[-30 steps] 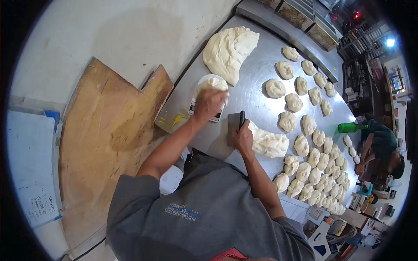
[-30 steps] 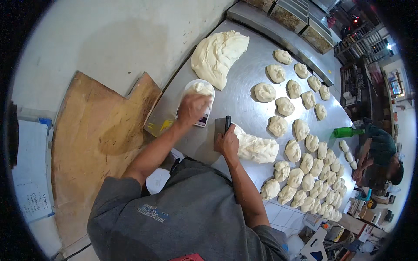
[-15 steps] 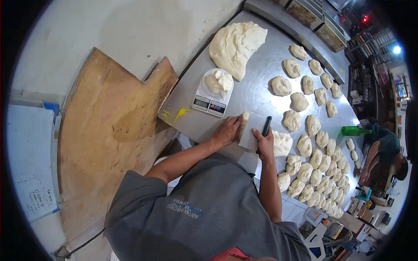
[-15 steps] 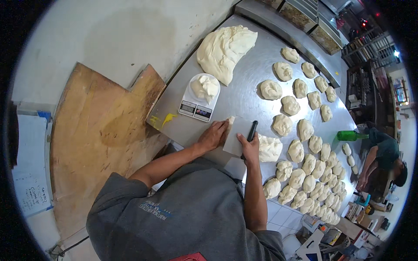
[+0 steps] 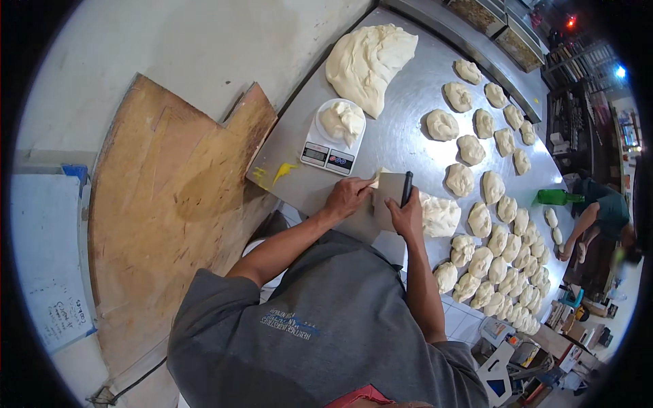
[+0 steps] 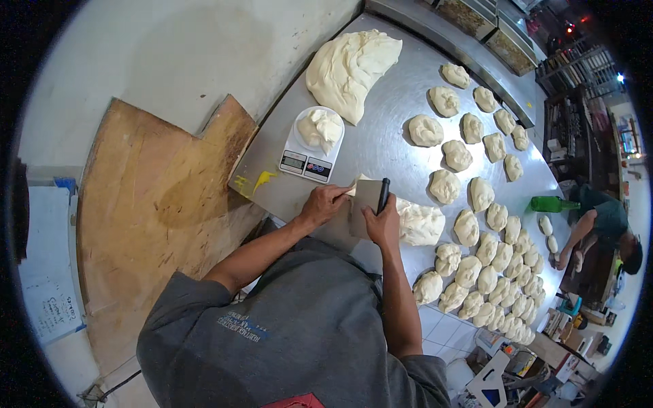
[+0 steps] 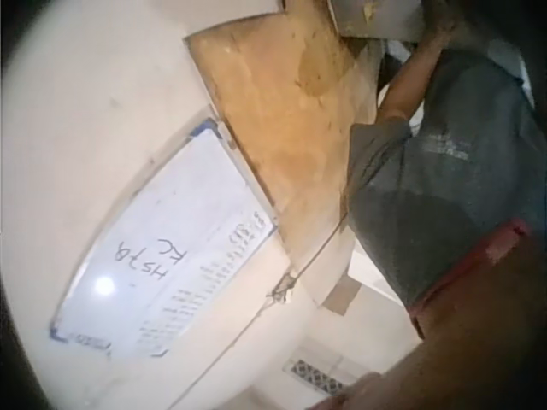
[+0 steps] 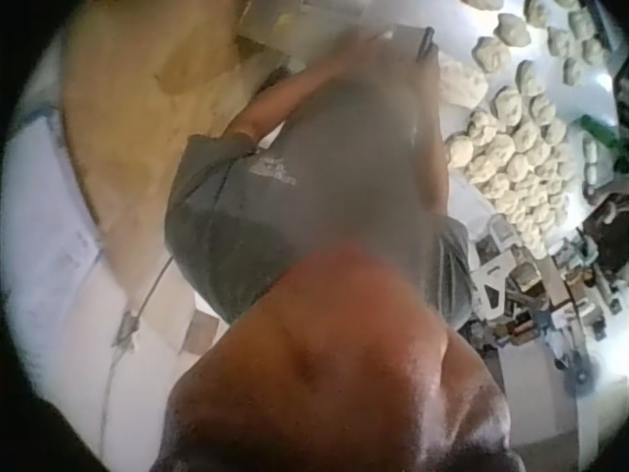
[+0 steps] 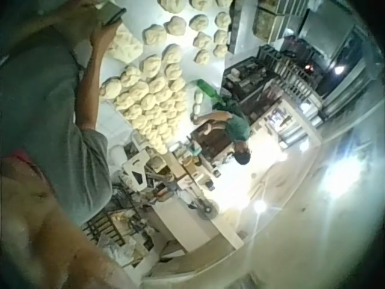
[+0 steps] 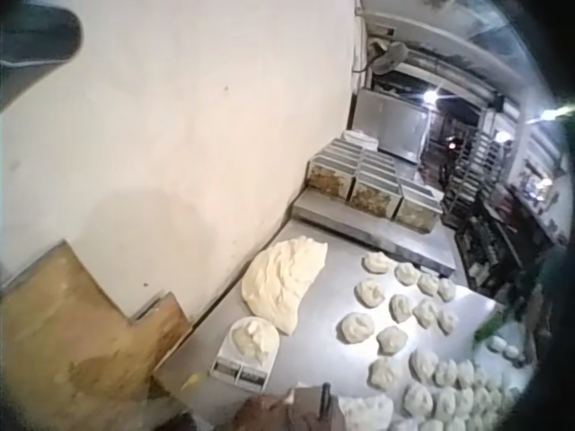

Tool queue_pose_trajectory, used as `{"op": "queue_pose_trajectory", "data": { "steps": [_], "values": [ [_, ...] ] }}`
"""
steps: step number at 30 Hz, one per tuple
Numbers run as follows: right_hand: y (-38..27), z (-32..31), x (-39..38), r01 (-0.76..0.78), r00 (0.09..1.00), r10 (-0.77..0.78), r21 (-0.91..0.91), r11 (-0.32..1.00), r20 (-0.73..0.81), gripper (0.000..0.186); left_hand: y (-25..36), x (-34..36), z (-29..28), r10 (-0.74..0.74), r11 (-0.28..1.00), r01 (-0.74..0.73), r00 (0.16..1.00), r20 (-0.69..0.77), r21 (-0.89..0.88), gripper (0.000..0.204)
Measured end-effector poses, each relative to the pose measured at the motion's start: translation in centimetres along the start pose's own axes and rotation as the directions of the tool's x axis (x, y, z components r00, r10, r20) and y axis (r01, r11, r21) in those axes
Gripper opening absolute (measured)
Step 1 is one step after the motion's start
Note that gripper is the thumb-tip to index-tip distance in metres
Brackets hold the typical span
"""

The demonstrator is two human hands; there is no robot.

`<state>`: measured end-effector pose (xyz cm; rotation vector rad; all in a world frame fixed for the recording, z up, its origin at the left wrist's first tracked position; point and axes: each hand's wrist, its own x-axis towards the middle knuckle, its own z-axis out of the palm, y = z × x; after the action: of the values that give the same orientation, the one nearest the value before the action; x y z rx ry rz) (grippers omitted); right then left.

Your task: Portioning and shaping bread dough on a metal workbench in a bakery.

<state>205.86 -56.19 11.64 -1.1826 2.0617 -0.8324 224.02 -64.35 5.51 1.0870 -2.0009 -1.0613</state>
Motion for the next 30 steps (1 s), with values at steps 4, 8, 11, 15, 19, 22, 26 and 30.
{"op": "queue_pose_trajectory", "data": {
  "steps": [4,8,11,15,19,22,26,30],
  "values": [
    [-0.6,0.9,0.3,-0.003,1.000,0.003,-0.021,1.000,0.027,0.049,-0.4,-0.1,-0.3,-0.016,0.999,0.015,1.000,-0.022,-0.033,0.027],
    [-0.5,1.7,0.2,0.019,0.999,-0.016,-0.071,0.997,0.042,0.046,-1.2,-0.3,-0.1,-0.025,0.999,0.024,1.000,-0.016,-0.024,0.026],
    [-0.6,2.5,-0.1,0.036,0.998,-0.031,-0.111,0.993,0.048,0.043,-2.1,-0.6,-0.1,-0.028,1.000,0.028,1.000,0.001,-0.002,0.025],
    [-1.8,4.4,-0.4,0.000,0.996,0.023,-0.260,0.966,0.085,0.040,-3.0,-0.4,-0.5,0.017,0.988,-0.030,0.996,0.083,0.154,0.024],
    [-2.2,5.4,-0.2,0.049,0.998,-0.036,-0.235,0.971,0.060,0.036,-2.8,0.3,-1.2,0.106,0.973,-0.106,0.994,0.012,0.204,0.024],
    [-1.4,5.8,0.2,0.061,0.997,-0.051,-0.225,0.972,0.050,0.035,-1.3,2.8,-2.7,0.218,0.957,-0.181,0.965,-0.146,0.228,0.025],
    [0.0,6.0,0.5,0.064,0.996,-0.049,-0.229,0.971,0.070,0.036,1.1,9.9,-8.4,0.437,0.806,-0.259,0.867,-0.241,0.532,0.026],
    [0.4,5.1,0.5,0.064,0.993,-0.056,-0.076,0.995,0.101,0.044,-0.1,12.3,-10.0,0.401,0.680,-0.189,0.905,-0.143,0.709,0.030]
  ]
}}
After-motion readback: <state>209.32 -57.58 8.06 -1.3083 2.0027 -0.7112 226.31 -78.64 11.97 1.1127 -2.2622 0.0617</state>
